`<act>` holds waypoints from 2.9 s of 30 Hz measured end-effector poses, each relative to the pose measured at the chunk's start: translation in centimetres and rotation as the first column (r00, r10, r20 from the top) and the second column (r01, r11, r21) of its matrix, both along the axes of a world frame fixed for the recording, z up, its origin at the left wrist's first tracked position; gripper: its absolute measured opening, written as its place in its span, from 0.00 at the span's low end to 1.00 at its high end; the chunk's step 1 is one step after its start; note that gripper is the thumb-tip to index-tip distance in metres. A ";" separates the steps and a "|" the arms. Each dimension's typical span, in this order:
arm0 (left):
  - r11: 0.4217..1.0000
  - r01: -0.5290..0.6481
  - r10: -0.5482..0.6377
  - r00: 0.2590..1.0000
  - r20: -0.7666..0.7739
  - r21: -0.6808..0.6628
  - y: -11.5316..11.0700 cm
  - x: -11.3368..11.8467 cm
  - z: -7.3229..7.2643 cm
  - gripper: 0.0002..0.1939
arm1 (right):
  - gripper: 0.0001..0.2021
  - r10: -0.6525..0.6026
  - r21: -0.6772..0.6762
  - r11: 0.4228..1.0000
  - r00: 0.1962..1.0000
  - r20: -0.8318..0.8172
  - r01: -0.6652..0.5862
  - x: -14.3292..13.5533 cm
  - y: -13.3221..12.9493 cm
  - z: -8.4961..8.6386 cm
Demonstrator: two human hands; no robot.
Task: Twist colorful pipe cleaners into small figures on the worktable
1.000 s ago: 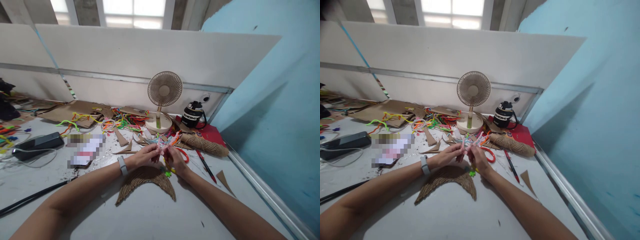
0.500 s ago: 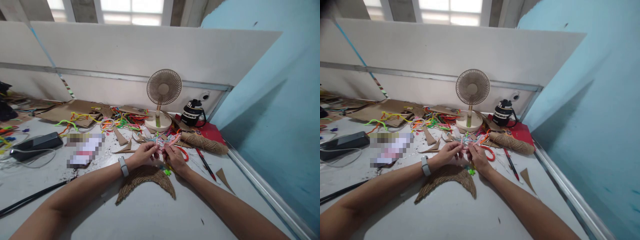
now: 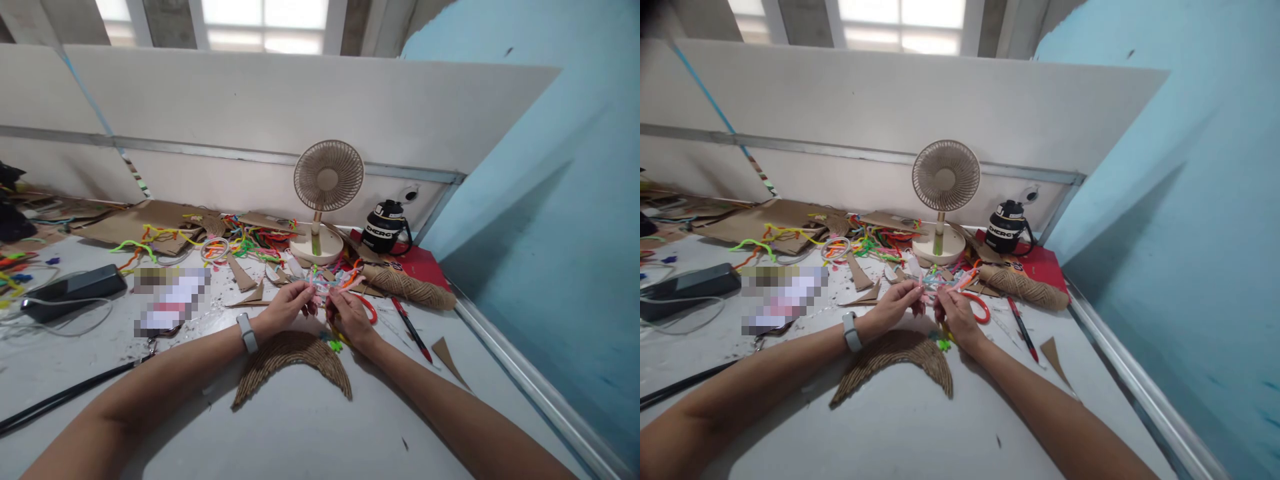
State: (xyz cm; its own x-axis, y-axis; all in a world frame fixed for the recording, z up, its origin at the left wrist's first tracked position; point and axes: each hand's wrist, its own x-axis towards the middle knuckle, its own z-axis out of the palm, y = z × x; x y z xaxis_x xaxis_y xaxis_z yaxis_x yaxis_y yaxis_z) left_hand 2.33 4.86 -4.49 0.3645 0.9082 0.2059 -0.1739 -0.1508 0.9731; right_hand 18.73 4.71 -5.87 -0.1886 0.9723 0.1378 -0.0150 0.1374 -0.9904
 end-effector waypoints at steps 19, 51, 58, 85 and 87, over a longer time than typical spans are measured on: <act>0.990 0.119 -0.118 0.993 0.008 -0.073 -0.3 -0.4 0.0 0.24 | 0.24 -0.108 0.037 0.993 0.994 -0.017 0.109 0.0 -0.1 0.3; 0.984 0.131 -0.112 0.982 -0.154 0.120 -0.2 0.1 -0.7 0.23 | 0.14 -0.090 0.025 0.996 0.996 0.012 0.090 0.0 0.1 1.5; 0.952 0.291 -0.273 0.946 -0.172 0.091 -0.7 -0.1 0.0 0.22 | 0.10 0.052 -0.160 0.984 0.990 -0.133 -0.073 -0.3 0.2 1.3; 0.967 -0.234 0.226 0.970 0.090 0.097 -0.2 0.6 0.1 0.21 | 0.16 0.102 0.001 0.995 0.994 -0.028 -0.102 -0.9 -0.7 1.1; 0.969 -0.233 0.224 0.969 0.102 0.085 -0.2 0.6 0.1 0.20 | 0.16 0.098 0.002 0.995 0.995 -0.027 -0.098 -0.9 -0.5 1.1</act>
State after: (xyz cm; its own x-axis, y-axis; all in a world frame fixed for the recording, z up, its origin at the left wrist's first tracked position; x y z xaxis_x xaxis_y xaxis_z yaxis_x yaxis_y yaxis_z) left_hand 2.98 4.69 -4.41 0.1250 0.9397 0.3184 -0.2110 -0.2884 0.9340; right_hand 17.87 4.19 -4.81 -0.2793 0.9492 0.1447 -0.0550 0.1346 -0.9894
